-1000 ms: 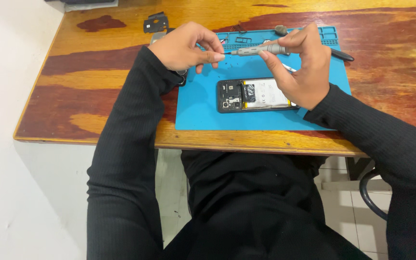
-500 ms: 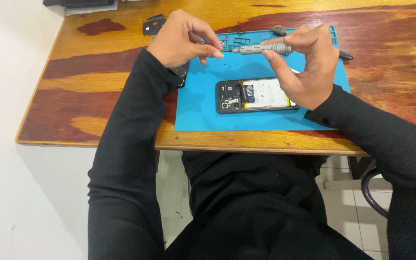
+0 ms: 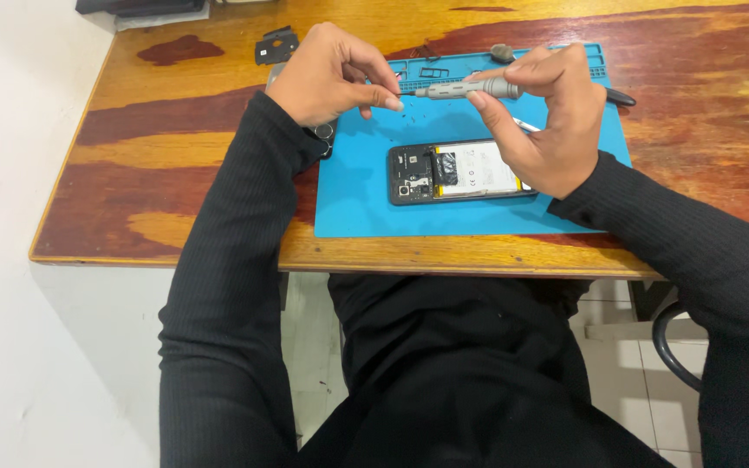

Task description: The person removes adhesive from a new phone battery using a metal tool, then places the battery into the phone chassis and secures it by screwing in screws with a screwdriver. The person handles the battery, phone chassis, and screws throughout the process.

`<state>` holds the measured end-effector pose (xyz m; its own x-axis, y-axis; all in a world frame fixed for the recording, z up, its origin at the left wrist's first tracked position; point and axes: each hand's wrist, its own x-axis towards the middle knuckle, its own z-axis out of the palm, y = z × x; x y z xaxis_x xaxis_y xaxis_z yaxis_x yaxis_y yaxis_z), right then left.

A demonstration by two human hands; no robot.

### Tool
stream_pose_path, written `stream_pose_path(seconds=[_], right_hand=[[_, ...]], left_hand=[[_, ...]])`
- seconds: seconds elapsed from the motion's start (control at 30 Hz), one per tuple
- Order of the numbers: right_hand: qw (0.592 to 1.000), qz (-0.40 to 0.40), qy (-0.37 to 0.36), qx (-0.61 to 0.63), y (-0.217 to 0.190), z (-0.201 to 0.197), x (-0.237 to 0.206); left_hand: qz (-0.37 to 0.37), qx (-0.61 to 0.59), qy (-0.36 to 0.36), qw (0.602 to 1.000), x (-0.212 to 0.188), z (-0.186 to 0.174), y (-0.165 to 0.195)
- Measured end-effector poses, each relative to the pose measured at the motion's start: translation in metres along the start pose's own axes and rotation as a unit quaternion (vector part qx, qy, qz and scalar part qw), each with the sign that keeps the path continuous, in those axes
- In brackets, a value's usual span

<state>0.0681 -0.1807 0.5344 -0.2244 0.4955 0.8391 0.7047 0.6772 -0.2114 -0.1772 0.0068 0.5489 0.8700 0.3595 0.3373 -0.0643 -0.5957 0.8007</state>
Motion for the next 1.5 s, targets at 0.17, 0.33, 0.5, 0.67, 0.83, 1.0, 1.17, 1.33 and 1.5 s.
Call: stream_pose_path(seconds=[0.17, 0.33, 0.5, 0.67, 0.83, 1.0, 1.17, 1.33, 1.5], right_hand=[[1.000, 0.000, -0.001, 0.000, 0.000, 0.001, 0.001], [1.000, 0.009, -0.004, 0.009, -0.001, 0.003, 0.000], [1.000, 0.009, -0.018, 0.006, -0.001, 0.002, 0.001], [1.000, 0.009, -0.008, -0.010, -0.004, 0.003, 0.000], [1.000, 0.005, 0.000, 0.005, -0.003, 0.002, 0.001], [1.000, 0.002, -0.003, 0.011, -0.003, 0.001, 0.001], [1.000, 0.003, -0.004, 0.009, -0.002, 0.001, 0.001], [1.000, 0.004, -0.007, 0.005, -0.001, 0.003, 0.002], [1.000, 0.010, -0.016, 0.000, -0.003, 0.002, 0.004]], left_hand=[[0.005, -0.002, -0.005, 1.000, 0.000, -0.001, -0.001], [0.001, 0.040, -0.001, 0.999, -0.001, 0.001, 0.002], [-0.003, 0.092, -0.012, 0.996, 0.000, 0.007, 0.011], [-0.033, 0.099, -0.032, 0.994, -0.001, 0.007, 0.014], [-0.012, 0.045, -0.016, 0.999, -0.001, 0.001, 0.008], [-0.015, 0.022, -0.012, 1.000, -0.001, 0.001, 0.003], [-0.027, 0.029, -0.012, 0.999, 0.000, 0.002, 0.005], [-0.010, 0.017, -0.018, 1.000, -0.001, 0.003, 0.005], [-0.013, 0.023, -0.025, 0.999, 0.000, 0.003, 0.006]])
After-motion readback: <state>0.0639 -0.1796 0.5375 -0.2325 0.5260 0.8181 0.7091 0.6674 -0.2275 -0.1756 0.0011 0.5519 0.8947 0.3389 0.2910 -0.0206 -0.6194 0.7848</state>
